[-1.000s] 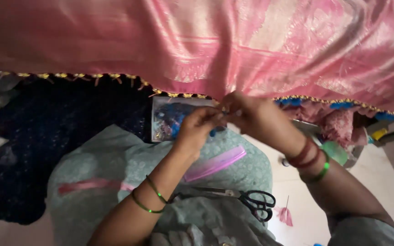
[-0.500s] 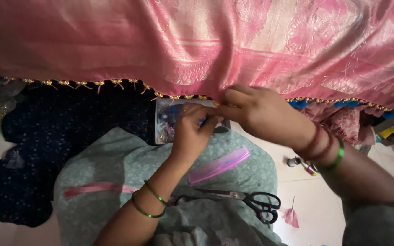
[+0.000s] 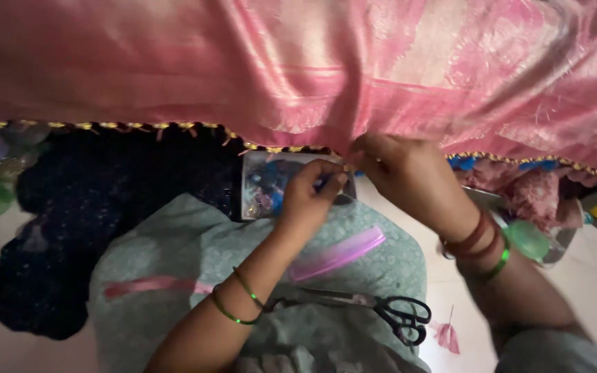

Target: Attaching blue decorative tassels to the border of a pink sari.

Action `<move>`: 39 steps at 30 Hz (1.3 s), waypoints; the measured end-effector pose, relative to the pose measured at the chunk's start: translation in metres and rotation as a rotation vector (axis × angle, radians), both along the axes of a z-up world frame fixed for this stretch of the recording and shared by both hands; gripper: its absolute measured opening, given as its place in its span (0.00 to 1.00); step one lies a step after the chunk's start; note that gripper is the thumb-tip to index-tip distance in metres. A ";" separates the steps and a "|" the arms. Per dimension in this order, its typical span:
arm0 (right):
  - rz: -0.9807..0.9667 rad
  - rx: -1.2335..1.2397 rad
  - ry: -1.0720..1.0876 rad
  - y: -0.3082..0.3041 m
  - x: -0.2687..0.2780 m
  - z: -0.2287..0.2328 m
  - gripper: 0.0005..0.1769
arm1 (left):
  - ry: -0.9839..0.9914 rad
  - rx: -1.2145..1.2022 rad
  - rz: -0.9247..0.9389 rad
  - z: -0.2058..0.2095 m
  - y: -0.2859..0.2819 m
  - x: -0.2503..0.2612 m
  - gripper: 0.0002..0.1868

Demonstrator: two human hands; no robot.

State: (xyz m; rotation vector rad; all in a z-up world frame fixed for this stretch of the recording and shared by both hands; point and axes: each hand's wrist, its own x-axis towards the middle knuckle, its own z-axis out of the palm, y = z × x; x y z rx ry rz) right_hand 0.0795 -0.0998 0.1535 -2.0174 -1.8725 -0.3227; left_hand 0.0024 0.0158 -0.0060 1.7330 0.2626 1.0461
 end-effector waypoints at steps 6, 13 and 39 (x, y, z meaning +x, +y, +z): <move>-0.368 0.071 0.867 -0.024 0.015 -0.061 0.03 | -0.032 -0.600 -0.342 -0.027 -0.010 0.012 0.08; -0.191 0.217 1.300 -0.023 0.027 -0.095 0.05 | 0.076 -0.085 0.011 0.007 -0.011 -0.017 0.08; -0.205 0.244 1.130 -0.026 0.024 -0.099 0.07 | 0.053 -0.164 -0.295 0.038 0.002 -0.029 0.07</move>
